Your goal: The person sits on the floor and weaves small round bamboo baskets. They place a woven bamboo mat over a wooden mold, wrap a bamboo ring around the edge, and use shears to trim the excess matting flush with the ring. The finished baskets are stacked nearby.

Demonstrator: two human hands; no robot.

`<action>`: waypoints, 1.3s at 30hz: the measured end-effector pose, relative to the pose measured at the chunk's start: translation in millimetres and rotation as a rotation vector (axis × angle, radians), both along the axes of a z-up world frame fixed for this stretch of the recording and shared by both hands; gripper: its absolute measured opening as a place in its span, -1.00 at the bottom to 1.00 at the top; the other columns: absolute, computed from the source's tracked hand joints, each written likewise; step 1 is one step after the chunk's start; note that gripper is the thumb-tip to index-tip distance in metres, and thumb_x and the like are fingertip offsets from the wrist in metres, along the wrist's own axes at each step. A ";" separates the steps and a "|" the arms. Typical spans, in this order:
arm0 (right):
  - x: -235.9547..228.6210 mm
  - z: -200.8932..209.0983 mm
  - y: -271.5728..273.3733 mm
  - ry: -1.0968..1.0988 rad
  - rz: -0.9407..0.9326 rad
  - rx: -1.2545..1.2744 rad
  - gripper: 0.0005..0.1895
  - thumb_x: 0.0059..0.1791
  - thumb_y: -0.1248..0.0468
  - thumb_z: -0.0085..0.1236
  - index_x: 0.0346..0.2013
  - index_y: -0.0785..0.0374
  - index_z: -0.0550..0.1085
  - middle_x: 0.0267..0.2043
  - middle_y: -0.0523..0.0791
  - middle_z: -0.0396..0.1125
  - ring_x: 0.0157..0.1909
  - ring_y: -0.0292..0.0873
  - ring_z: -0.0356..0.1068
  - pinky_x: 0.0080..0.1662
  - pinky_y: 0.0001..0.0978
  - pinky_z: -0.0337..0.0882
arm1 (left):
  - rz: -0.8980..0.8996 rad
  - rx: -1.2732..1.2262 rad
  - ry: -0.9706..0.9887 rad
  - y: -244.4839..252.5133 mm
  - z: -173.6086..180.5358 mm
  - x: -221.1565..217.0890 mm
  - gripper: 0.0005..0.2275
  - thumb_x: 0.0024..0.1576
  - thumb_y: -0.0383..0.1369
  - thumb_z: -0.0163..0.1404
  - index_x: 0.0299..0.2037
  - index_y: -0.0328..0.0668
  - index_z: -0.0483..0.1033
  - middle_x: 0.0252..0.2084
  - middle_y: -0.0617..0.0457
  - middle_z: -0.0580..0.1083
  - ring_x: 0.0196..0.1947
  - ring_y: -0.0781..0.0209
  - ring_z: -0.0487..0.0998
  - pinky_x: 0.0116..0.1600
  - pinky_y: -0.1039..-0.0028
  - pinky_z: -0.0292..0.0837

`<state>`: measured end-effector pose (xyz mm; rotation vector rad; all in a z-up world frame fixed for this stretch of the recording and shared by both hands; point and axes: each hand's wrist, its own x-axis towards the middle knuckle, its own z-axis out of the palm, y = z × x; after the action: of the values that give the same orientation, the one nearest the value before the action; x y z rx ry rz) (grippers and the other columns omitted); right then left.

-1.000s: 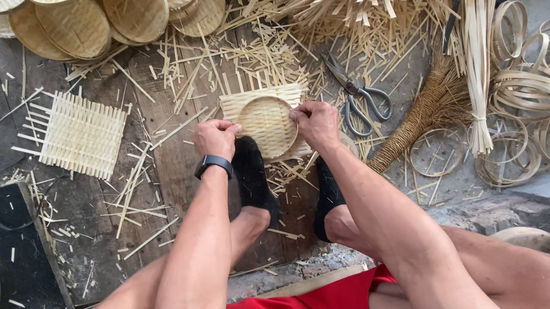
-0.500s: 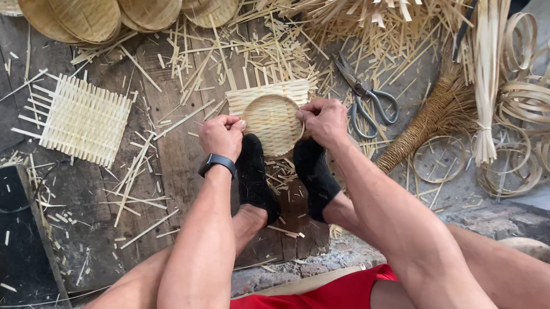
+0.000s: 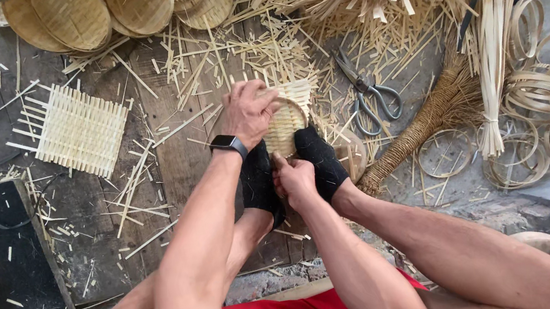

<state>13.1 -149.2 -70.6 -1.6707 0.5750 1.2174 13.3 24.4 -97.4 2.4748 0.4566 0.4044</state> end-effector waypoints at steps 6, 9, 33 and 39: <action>-7.3 -74.6 -0.2 -0.284 0.010 -0.008 -0.75 0.04 0.17 0.18 -0.25 0.36 0.52 -0.47 -0.15 0.40 -0.52 -0.30 0.28 -0.45 -0.44 0.27 | 0.192 -0.161 -0.024 -13.0 -12.1 12.8 -0.82 0.18 -0.15 0.13 -0.18 0.04 0.71 -0.20 0.17 0.49 -0.15 0.12 0.41 -0.02 0.28 0.35; 16.8 -84.1 28.0 -0.354 0.061 -0.018 -0.67 0.06 0.13 0.15 -0.18 0.42 0.54 -0.41 -0.11 0.46 -0.45 -0.30 0.27 -0.39 -0.41 0.33 | 0.110 -0.138 -0.059 1.3 1.0 29.0 -0.82 0.25 -0.18 0.06 -0.15 -0.02 0.67 -0.17 0.12 0.49 -0.13 0.09 0.43 -0.01 0.30 0.39; -12.5 -61.3 -14.7 -0.229 -0.085 0.165 -0.77 0.04 0.18 0.24 -0.25 0.33 0.55 -0.38 -0.16 0.44 -0.44 -0.36 0.30 -0.41 -0.51 0.29 | 0.318 -0.658 0.189 -1.4 -43.9 16.4 -0.75 0.16 -0.14 0.15 -0.12 -0.08 0.70 -0.32 -0.04 0.55 -0.31 0.10 0.57 -0.19 0.33 0.45; -11.8 -57.6 -20.8 -0.122 -0.228 0.217 -0.72 0.06 0.15 0.19 -0.19 0.37 0.55 -0.37 -0.12 0.46 -0.41 -0.28 0.36 -0.40 -0.47 0.36 | 0.375 -0.737 0.176 7.7 -29.7 22.1 -0.77 0.09 -0.18 0.22 -0.17 -0.09 0.73 -0.19 -0.05 0.62 -0.23 0.18 0.63 -0.09 0.42 0.54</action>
<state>1.3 -170.0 -128.2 -1.4427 0.5227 0.9706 35.5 32.1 -127.0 1.7103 0.9549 0.1200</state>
